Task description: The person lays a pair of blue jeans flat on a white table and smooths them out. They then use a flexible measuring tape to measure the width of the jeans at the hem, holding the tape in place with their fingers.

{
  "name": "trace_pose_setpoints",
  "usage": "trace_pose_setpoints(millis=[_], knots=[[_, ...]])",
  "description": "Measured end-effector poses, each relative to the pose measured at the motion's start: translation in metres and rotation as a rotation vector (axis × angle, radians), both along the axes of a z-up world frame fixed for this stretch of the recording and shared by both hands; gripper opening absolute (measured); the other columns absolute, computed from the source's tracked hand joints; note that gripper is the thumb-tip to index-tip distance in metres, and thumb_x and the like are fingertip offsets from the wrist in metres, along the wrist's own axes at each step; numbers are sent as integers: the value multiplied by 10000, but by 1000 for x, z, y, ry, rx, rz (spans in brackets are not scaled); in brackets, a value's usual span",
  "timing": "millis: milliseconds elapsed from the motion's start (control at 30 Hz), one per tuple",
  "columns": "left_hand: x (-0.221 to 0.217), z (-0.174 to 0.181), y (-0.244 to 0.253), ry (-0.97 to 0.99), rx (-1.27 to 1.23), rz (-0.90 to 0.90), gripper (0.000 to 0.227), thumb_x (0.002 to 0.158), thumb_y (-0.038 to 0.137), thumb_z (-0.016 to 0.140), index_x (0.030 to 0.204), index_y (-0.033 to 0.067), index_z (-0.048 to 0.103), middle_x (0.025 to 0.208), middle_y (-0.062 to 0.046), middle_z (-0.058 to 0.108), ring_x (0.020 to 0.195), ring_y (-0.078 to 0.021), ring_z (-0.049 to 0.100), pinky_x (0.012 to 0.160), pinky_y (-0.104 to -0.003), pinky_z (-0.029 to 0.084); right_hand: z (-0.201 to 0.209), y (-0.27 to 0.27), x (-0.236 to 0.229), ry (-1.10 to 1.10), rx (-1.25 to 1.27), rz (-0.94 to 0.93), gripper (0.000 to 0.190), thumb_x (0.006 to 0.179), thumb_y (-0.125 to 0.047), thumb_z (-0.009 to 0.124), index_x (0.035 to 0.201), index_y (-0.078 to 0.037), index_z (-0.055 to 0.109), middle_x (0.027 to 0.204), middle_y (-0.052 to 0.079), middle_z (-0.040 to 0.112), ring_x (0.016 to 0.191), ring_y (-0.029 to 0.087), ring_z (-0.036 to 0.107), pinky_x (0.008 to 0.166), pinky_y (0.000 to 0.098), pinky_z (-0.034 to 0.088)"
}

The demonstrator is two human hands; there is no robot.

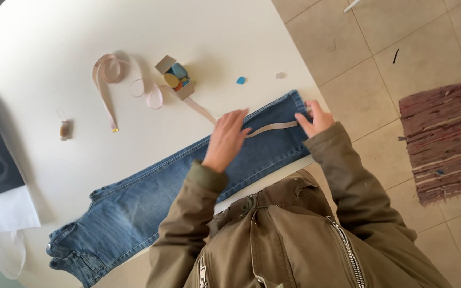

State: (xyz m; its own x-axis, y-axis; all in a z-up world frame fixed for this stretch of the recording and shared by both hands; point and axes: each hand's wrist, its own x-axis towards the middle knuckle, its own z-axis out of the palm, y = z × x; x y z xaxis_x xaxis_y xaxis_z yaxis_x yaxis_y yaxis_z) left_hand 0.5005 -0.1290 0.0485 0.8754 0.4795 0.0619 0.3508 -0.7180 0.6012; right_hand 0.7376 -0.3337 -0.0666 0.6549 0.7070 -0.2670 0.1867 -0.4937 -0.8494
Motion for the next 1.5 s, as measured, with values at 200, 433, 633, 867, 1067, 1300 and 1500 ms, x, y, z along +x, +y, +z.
trace_pose_setpoints(millis=[200,433,633,867,1067,1300,1500], knots=[[112,-27,-21,-14,-150,-101,545,940,171,731,1416,-5,532,1211,-124,574,1074,-315,562,928,-430,485,17,-53,-7,2,-216,204,394,954,-302,735,1195,-10,624,917,225,745,824,338,755,696,409,584],[142,-42,-26,29,-363,-26,192,952,86,704,1029,26,540,937,-158,602,851,-335,588,784,-417,491,18,-61,-23,331,-238,33,331,954,-276,672,1129,-6,592,766,182,691,663,295,762,552,391,602],[142,-48,-20,105,-482,1,182,999,110,663,1070,36,513,739,-154,624,646,-345,626,617,-424,479,12,-66,-30,-9,-144,73,265,937,-234,749,938,-1,624,628,196,610,583,377,634,535,450,473],[137,-65,-26,84,-245,20,184,1002,169,646,1054,44,521,797,-144,685,719,-379,663,602,-460,490,9,-65,-29,-71,-152,63,286,932,-230,747,828,8,627,624,205,589,574,383,621,538,453,466],[132,-73,-26,149,-294,92,196,994,213,690,1042,75,560,731,-143,676,720,-390,672,605,-482,493,1,-67,-28,-149,-4,45,210,851,-223,757,833,-21,700,655,191,626,583,363,639,531,425,483],[131,-70,-31,79,-240,109,220,969,239,695,1029,85,550,771,-129,691,714,-364,687,566,-462,502,-6,-75,-25,-190,33,58,379,864,-268,827,983,33,632,797,235,708,739,350,728,588,397,567],[126,-72,-27,112,-187,78,275,991,299,710,1040,94,533,709,-110,671,669,-359,675,552,-453,495,25,-63,-14,568,-176,-187,200,976,-85,676,956,28,511,751,192,713,605,266,736,432,347,568]])
